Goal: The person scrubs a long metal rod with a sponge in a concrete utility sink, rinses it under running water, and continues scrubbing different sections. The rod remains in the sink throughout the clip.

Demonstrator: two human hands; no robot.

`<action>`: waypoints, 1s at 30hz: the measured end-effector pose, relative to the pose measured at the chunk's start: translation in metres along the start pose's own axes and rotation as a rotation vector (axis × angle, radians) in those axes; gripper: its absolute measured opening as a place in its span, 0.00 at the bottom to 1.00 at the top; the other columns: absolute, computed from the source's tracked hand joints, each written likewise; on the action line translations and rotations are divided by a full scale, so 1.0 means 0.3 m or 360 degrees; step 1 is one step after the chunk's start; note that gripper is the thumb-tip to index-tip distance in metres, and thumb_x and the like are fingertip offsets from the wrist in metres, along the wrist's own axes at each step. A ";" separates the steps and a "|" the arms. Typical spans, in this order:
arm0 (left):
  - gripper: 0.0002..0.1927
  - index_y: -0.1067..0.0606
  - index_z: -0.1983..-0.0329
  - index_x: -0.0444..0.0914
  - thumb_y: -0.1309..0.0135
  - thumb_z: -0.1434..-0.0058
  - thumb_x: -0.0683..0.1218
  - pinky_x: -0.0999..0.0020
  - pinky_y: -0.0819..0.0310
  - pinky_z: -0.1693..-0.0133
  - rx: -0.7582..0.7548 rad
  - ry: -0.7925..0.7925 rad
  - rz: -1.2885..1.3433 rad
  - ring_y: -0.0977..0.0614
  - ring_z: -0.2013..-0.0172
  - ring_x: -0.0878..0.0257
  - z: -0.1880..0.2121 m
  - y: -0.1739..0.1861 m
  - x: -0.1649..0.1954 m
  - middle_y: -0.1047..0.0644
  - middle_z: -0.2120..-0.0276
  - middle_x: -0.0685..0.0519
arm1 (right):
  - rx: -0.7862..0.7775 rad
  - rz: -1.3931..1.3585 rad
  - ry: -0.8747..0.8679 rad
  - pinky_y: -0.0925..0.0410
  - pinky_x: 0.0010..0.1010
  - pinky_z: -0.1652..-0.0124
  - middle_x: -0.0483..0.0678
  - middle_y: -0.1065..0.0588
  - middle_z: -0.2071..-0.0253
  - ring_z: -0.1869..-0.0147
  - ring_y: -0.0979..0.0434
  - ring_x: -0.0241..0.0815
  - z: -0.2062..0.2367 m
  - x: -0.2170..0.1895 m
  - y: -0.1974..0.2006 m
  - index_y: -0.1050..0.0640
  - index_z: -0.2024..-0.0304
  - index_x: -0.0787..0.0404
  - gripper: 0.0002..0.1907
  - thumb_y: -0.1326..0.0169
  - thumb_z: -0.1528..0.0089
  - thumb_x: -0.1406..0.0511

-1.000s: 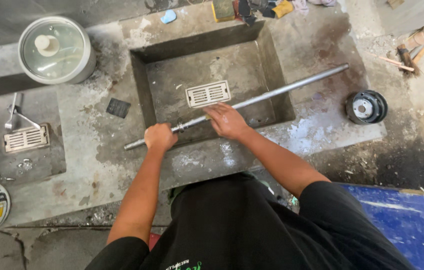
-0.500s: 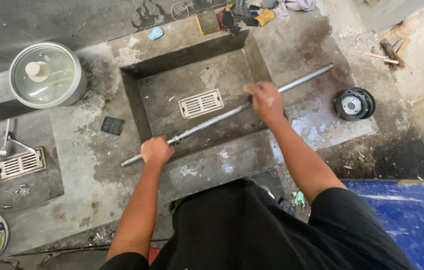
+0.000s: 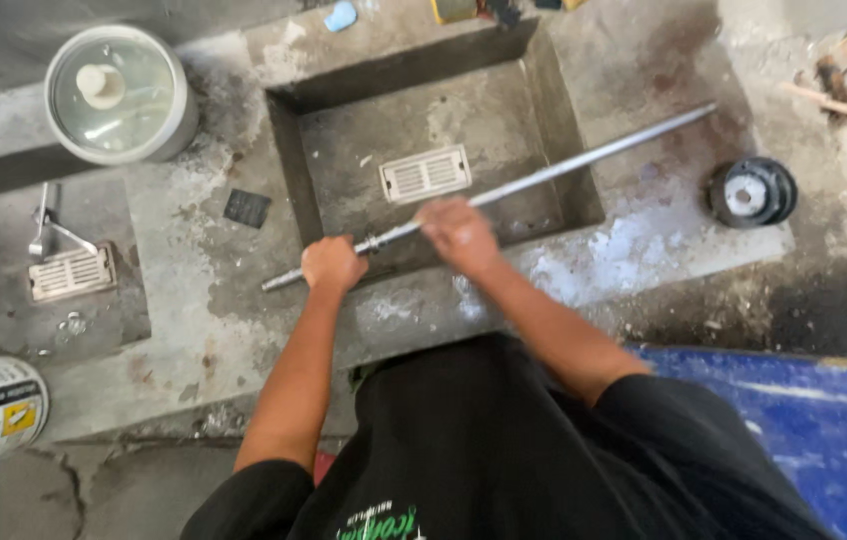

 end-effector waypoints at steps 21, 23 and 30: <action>0.23 0.16 0.57 0.41 0.40 0.51 0.58 0.51 0.22 0.49 -0.0400 -0.0054 0.0164 0.16 0.52 0.44 -0.079 -0.026 -0.006 0.18 0.54 0.40 | 0.0390 -0.0277 0.0118 0.29 0.40 0.39 0.49 0.19 0.53 0.44 0.19 0.52 -0.004 -0.083 0.079 0.20 0.62 0.57 0.06 0.47 0.32 0.66; 0.23 0.16 0.57 0.44 0.39 0.52 0.59 0.50 0.23 0.49 -0.0438 -0.0103 0.0210 0.16 0.52 0.44 -0.090 -0.004 0.004 0.18 0.55 0.41 | 0.0236 0.0004 0.0181 0.32 0.46 0.39 0.54 0.21 0.48 0.41 0.22 0.56 -0.003 -0.206 -0.063 0.18 0.54 0.63 0.10 0.44 0.37 0.68; 0.15 0.20 0.61 0.42 0.36 0.49 0.52 0.50 0.23 0.52 0.0329 -0.0249 0.0120 0.18 0.53 0.47 0.020 0.124 -0.017 0.18 0.58 0.46 | 0.0367 0.0627 0.0005 0.31 0.48 0.42 0.54 0.22 0.50 0.43 0.23 0.55 -0.012 0.118 0.289 0.21 0.52 0.62 0.12 0.55 0.29 0.66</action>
Point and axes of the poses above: each hand's wrist, its own z-axis away from the middle knuckle, its own y-axis out of the back of the hand, x = y × z, the point moved 9 cm from there along -z, towards the middle knuckle
